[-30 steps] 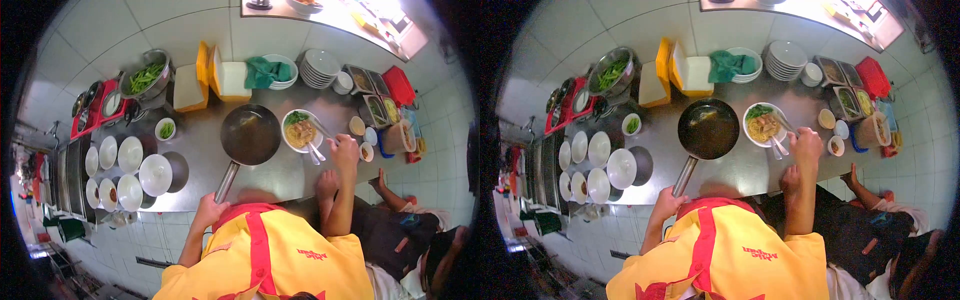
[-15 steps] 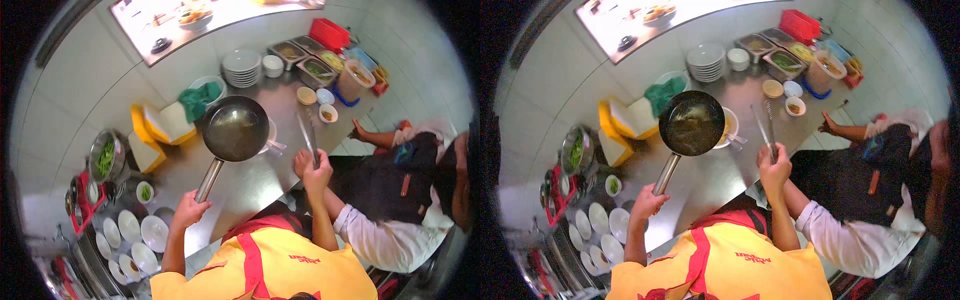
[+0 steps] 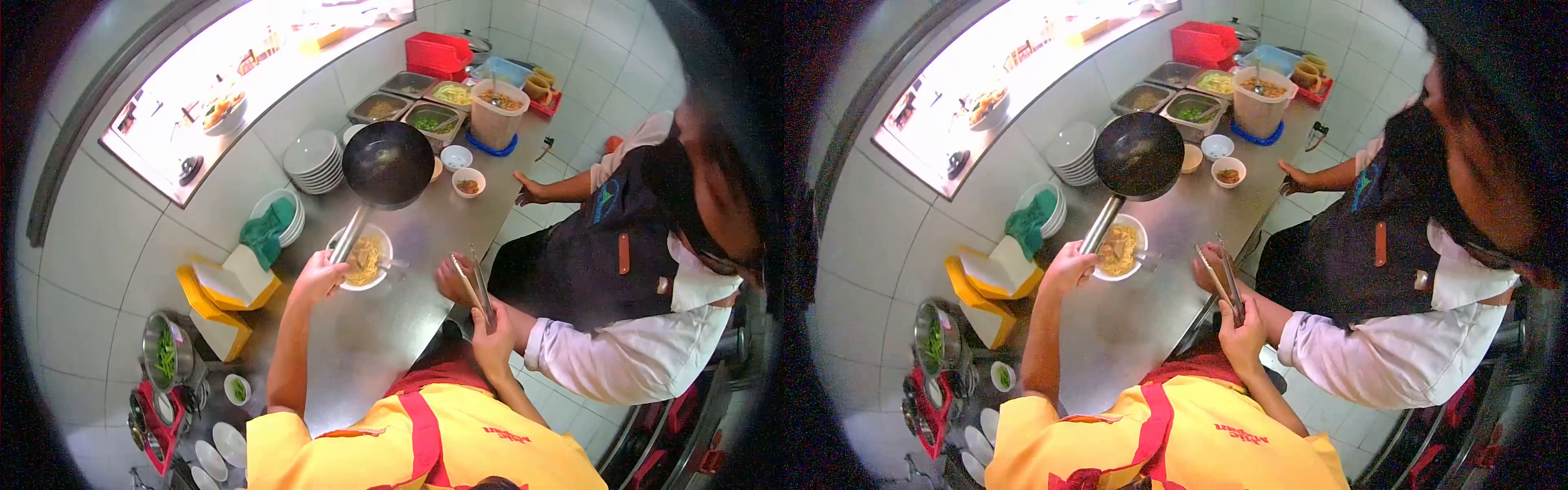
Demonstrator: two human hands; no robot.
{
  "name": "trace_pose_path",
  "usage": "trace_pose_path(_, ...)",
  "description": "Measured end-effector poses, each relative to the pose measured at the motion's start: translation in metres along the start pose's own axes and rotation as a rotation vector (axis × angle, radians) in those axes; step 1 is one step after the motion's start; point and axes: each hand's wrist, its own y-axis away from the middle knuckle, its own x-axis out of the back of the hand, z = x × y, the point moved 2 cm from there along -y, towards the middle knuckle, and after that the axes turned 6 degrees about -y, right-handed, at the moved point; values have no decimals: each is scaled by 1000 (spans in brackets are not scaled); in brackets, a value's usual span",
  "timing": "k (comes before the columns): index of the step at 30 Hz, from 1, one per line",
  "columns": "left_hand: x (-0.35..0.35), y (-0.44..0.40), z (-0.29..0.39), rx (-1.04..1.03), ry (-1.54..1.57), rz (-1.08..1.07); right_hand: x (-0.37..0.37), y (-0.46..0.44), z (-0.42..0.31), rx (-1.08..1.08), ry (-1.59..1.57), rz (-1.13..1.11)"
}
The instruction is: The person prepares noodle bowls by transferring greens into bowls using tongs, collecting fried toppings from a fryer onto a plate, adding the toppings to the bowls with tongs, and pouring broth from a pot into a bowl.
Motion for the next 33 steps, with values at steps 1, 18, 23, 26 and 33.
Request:
trace_pose_path(1,-5,-12,6,-1,-5,-18,3,-2,5,-76,-56,-19)
trace_pose_path(18,-72,-107,53,8,-260,93,34,-37,25,15,-71,58)
trace_pose_path(23,-76,-121,52,5,-332,98,34,-46,31,-45,-100,66)
trace_pose_path(26,-80,-122,61,-20,-433,133,31,-50,36,-54,-138,66)
trace_pose_path(33,-81,-134,62,1,-533,184,27,-58,39,57,-154,84)
